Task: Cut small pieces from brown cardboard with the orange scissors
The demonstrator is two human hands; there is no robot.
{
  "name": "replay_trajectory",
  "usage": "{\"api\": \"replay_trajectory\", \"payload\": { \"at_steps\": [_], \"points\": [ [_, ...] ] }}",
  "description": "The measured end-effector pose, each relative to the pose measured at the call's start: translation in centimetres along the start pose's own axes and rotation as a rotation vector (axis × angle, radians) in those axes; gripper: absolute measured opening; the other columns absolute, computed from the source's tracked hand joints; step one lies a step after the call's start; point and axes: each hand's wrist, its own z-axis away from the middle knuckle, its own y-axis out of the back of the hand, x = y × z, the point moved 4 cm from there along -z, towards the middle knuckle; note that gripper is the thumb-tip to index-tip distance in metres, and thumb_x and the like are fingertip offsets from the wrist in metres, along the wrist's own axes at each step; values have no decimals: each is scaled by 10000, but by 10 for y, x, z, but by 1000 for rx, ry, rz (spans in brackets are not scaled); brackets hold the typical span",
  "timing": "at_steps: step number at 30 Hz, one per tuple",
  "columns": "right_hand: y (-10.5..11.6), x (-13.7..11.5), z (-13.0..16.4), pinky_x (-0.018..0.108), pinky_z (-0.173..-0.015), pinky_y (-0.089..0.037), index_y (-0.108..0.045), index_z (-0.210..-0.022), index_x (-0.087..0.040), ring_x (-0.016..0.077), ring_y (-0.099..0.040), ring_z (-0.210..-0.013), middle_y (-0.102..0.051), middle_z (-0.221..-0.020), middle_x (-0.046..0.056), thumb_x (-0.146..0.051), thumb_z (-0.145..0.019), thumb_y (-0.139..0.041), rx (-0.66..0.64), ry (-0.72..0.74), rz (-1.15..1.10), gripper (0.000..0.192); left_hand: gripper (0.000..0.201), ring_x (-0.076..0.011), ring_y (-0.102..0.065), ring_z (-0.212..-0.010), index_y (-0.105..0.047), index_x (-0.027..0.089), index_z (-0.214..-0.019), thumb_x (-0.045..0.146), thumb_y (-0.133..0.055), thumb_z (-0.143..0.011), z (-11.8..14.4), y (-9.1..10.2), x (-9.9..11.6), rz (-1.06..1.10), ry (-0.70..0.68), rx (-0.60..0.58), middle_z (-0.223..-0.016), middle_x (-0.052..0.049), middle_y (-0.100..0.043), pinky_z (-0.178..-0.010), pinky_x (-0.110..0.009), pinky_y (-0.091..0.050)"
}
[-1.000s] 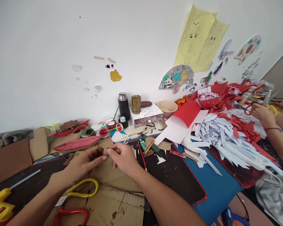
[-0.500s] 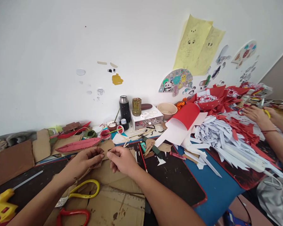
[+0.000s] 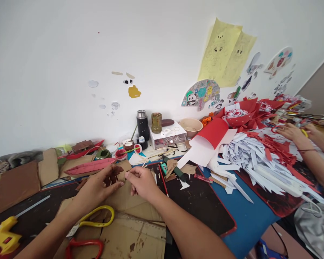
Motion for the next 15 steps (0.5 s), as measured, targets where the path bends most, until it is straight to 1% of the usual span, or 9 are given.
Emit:
{"api": "replay_trajectory", "payload": {
  "at_steps": [2, 5, 10, 15],
  "points": [
    [0, 0, 0, 229, -425, -340, -625, -894, -221, 115, -489, -371, -499, -457, -109, -600, -899, -741, -1, -4, 9, 396, 291, -228, -696, -728, -713, 246, -1087, 447, -667, -882, 1, 1, 3, -80, -31, 17, -822, -5, -747, -691, -328, -524],
    [0, 0, 0, 228, -418, -341, -626, -903, -223, 117, -493, -369, -503, -456, -111, -594, -891, -739, -5, -10, 11, 388, 255, -231, -734, -747, -729, 259, -1079, 439, -644, -919, 2, 2, 4, -145, -80, 34, -845, -10, -779, -700, -316, -539],
    [-1, -2, 2, 221, -414, -325, -611, -889, -222, 108, -504, -382, -558, -493, -94, -598, -880, -740, -33, -26, -21, 397, 268, -245, -777, -836, -752, 265, -1122, 439, -638, -953, 2, 3, -6, -167, -136, 47, -970, -34, -828, -739, -318, -571],
    [0, -3, 2, 222, -423, -326, -613, -887, -217, 103, -503, -388, -566, -511, -91, -617, -888, -739, -29, -33, -25, 420, 341, -269, -794, -937, -770, 267, -1218, 459, -644, -966, 2, 3, -14, -148, -129, 2, -1096, -61, -849, -813, -348, -593]
  ]
}}
